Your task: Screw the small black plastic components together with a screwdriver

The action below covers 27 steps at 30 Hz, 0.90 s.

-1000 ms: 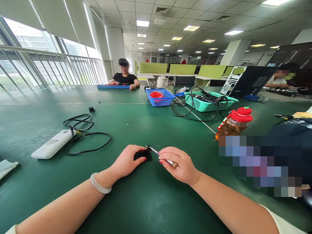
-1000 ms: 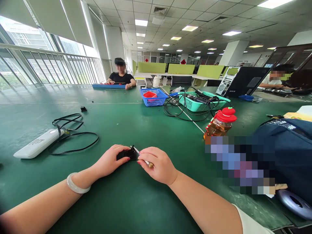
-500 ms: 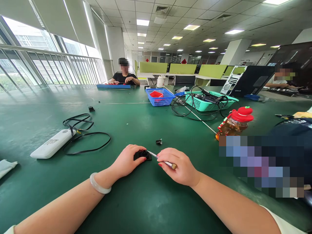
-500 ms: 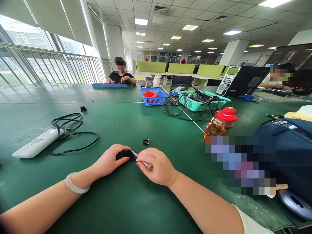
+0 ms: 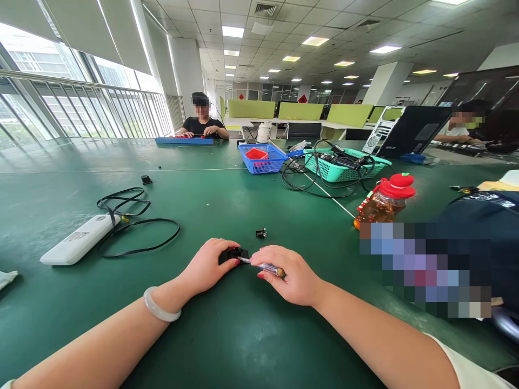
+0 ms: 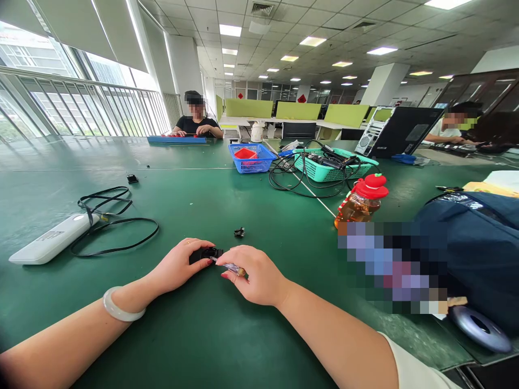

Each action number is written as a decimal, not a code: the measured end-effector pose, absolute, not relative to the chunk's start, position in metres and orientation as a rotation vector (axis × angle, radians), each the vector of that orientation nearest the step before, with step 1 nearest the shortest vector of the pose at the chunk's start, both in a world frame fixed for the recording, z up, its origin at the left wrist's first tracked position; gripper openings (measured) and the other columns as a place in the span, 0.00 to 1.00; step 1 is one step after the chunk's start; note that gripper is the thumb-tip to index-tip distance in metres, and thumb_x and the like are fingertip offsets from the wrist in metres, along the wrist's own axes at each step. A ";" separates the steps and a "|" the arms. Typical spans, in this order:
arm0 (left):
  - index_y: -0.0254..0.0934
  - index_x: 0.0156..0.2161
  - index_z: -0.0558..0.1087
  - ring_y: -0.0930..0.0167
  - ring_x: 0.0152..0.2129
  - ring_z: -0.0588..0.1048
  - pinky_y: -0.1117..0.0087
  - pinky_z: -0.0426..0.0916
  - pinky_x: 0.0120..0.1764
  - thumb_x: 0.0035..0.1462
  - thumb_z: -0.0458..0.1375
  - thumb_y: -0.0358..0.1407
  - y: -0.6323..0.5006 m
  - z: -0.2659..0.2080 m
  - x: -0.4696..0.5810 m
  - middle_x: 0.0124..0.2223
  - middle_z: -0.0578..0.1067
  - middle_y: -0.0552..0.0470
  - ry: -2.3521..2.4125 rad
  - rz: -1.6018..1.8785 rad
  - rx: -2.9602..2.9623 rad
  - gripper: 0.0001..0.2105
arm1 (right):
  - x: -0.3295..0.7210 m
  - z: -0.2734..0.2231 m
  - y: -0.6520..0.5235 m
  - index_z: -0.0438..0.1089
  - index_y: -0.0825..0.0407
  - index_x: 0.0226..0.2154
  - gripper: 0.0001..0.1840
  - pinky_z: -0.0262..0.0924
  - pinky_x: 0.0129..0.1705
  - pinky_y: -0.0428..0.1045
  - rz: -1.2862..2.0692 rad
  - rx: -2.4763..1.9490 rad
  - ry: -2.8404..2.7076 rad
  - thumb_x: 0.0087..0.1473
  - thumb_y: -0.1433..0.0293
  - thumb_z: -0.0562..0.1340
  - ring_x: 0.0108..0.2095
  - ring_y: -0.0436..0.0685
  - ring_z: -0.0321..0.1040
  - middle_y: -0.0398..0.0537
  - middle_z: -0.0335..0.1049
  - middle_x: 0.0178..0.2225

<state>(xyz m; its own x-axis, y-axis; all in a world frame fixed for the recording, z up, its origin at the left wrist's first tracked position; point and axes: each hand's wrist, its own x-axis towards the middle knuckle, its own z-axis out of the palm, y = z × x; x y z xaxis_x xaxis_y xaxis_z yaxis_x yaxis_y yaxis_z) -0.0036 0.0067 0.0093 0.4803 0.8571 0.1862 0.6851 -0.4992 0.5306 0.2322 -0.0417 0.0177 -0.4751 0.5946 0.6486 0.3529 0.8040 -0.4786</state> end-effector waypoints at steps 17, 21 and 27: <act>0.44 0.48 0.75 0.61 0.49 0.72 0.57 0.67 0.53 0.57 0.57 0.44 0.007 0.009 -0.004 0.49 0.77 0.51 1.298 0.607 2.333 0.15 | 0.233 0.017 -0.043 0.67 0.47 0.44 0.14 0.69 0.47 0.53 0.311 -0.654 -2.121 0.57 0.77 0.59 0.43 0.56 0.72 0.48 0.75 0.40; 0.44 0.49 0.74 0.61 0.49 0.71 0.57 0.67 0.53 0.57 0.57 0.45 0.006 0.010 -0.004 0.49 0.77 0.50 1.301 0.610 2.330 0.16 | 0.233 0.018 -0.043 0.66 0.47 0.44 0.14 0.69 0.48 0.54 0.265 -0.652 -2.115 0.57 0.78 0.58 0.43 0.57 0.72 0.48 0.75 0.40; 0.44 0.48 0.75 0.61 0.49 0.72 0.57 0.67 0.52 0.57 0.57 0.44 0.006 0.010 -0.004 0.48 0.77 0.50 1.292 0.612 2.335 0.15 | 0.232 0.020 -0.045 0.66 0.47 0.42 0.13 0.69 0.47 0.53 0.339 -0.638 -2.172 0.56 0.78 0.58 0.43 0.56 0.72 0.48 0.75 0.41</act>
